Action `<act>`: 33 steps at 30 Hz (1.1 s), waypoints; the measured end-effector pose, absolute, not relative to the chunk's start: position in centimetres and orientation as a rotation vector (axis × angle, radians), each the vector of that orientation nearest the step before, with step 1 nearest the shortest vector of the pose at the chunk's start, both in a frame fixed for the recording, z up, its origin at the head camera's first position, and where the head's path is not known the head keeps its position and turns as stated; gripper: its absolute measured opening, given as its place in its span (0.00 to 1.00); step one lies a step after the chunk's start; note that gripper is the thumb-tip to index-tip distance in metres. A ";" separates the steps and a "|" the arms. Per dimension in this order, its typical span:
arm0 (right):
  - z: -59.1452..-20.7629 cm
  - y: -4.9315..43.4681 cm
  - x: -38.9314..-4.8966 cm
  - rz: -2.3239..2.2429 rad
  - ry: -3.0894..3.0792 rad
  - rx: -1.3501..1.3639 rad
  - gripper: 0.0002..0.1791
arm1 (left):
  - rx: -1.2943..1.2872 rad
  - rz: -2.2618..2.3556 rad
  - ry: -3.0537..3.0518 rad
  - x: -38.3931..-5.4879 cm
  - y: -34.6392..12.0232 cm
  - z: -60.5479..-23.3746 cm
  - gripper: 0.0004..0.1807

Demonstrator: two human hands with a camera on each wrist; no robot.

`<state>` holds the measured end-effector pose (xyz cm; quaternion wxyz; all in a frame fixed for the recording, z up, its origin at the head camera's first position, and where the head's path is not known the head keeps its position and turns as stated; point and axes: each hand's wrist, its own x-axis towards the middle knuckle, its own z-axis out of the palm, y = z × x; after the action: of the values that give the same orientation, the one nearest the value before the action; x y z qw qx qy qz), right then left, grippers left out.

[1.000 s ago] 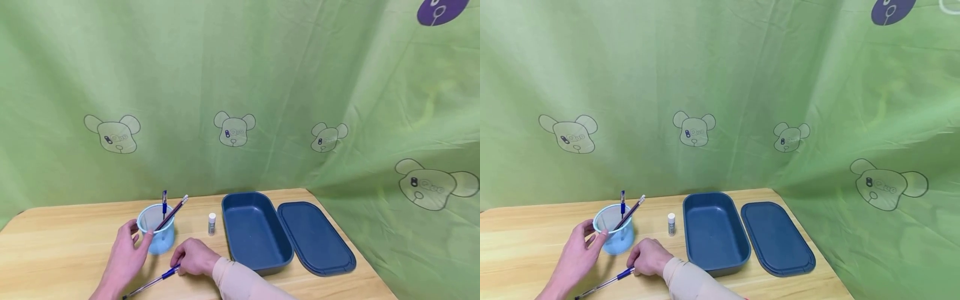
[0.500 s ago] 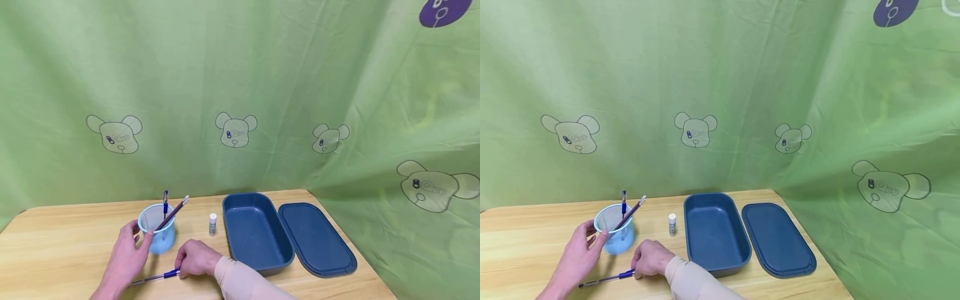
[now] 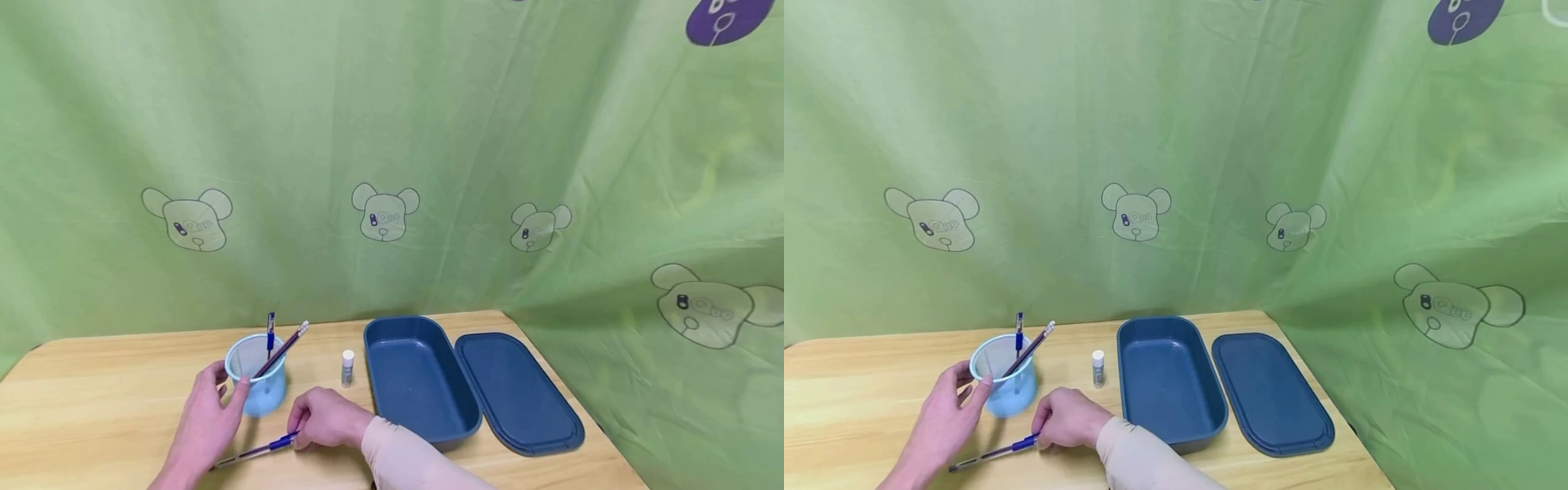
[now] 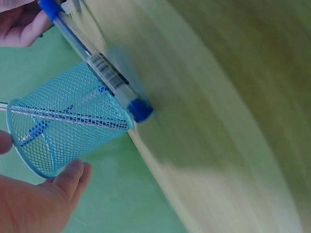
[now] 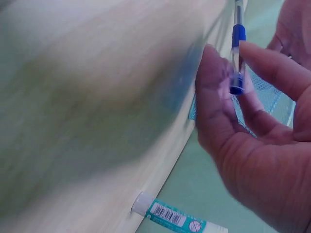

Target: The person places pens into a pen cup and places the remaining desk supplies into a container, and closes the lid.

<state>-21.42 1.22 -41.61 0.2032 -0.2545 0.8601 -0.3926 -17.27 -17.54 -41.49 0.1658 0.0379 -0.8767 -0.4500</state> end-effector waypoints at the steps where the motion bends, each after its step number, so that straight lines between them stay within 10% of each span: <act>1: -41.5 1.4 -21.4 -1.136 2.383 -0.718 0.11 | 0.108 -1.277 -2.501 -17.2 -17.6 -41.5 0.36; 33: -36.6 4.1 -21.1 -1.954 2.191 -0.768 0.09 | 0.093 -1.274 -2.527 -17.1 -17.7 -41.6 0.38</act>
<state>-21.06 4.11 -36.55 0.0537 -0.2527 0.7209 -0.6431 -17.11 -17.69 -41.61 0.1547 0.0324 -0.8817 -0.4445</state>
